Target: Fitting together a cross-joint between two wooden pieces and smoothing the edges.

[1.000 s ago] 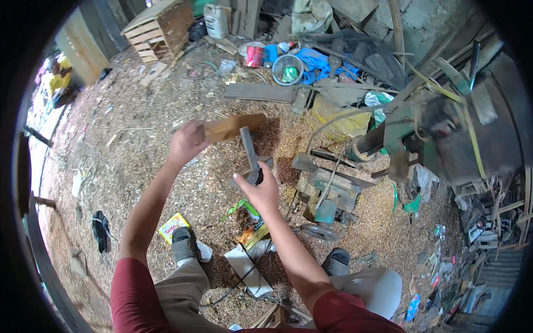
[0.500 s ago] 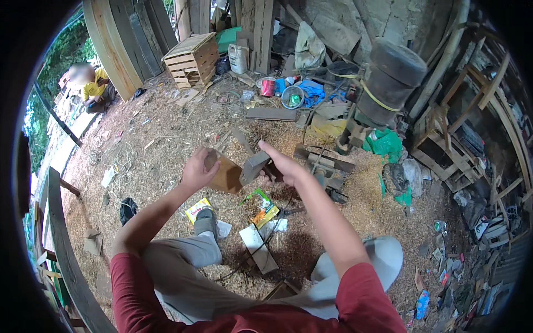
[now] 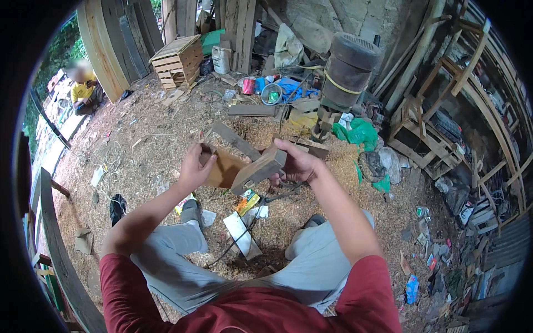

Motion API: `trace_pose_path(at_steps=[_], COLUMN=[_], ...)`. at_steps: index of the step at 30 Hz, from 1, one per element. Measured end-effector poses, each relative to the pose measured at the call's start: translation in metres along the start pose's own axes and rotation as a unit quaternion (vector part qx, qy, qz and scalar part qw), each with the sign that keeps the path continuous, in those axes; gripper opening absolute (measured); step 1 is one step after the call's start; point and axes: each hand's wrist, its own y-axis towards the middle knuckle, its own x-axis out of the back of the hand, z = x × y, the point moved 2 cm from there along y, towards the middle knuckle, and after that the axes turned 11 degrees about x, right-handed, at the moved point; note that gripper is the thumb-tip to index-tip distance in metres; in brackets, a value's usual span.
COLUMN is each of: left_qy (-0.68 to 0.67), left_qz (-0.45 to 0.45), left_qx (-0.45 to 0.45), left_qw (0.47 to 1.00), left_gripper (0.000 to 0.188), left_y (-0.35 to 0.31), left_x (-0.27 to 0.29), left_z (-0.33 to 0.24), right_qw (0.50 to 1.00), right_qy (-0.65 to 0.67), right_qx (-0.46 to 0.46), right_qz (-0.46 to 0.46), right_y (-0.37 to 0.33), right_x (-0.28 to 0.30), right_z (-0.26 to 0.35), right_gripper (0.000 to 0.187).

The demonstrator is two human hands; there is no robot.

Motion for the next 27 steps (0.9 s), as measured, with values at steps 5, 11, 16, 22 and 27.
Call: trace_pose_path(at_steps=[5,11,16,22,27], left_qy=[-0.035,0.006,0.029,0.016,0.028], left_qz=[0.021,0.057,0.069,0.108,0.103], left_qx=[0.054,0.112,0.099,0.06,0.088], left_qw=[0.998,0.992,0.992,0.992,0.99], left_gripper=[0.031,0.033,0.034,0.042,0.044], left_y=[-0.011,-0.033,-0.078,-0.082,-0.097], left_x=[-0.037,-0.09,-0.119,-0.126,-0.128], left_z=[0.025,0.045,0.081,0.079,0.071], right_qw=[1.0,0.999,0.996,0.996,0.997], right_qy=[0.007,0.033,0.056,0.014,0.0], right_qx=[-0.007,-0.029,-0.068,-0.082,-0.08], right_qz=[-0.021,0.026,0.003,-0.013,-0.023], right_y=[0.002,0.0,0.006,0.007,0.007], right_x=[-0.002,0.022,0.02,0.024,0.028], right_z=[0.005,-0.003,-0.009,-0.016,-0.025], right_gripper=[0.084,0.1,0.107,0.112,0.11])
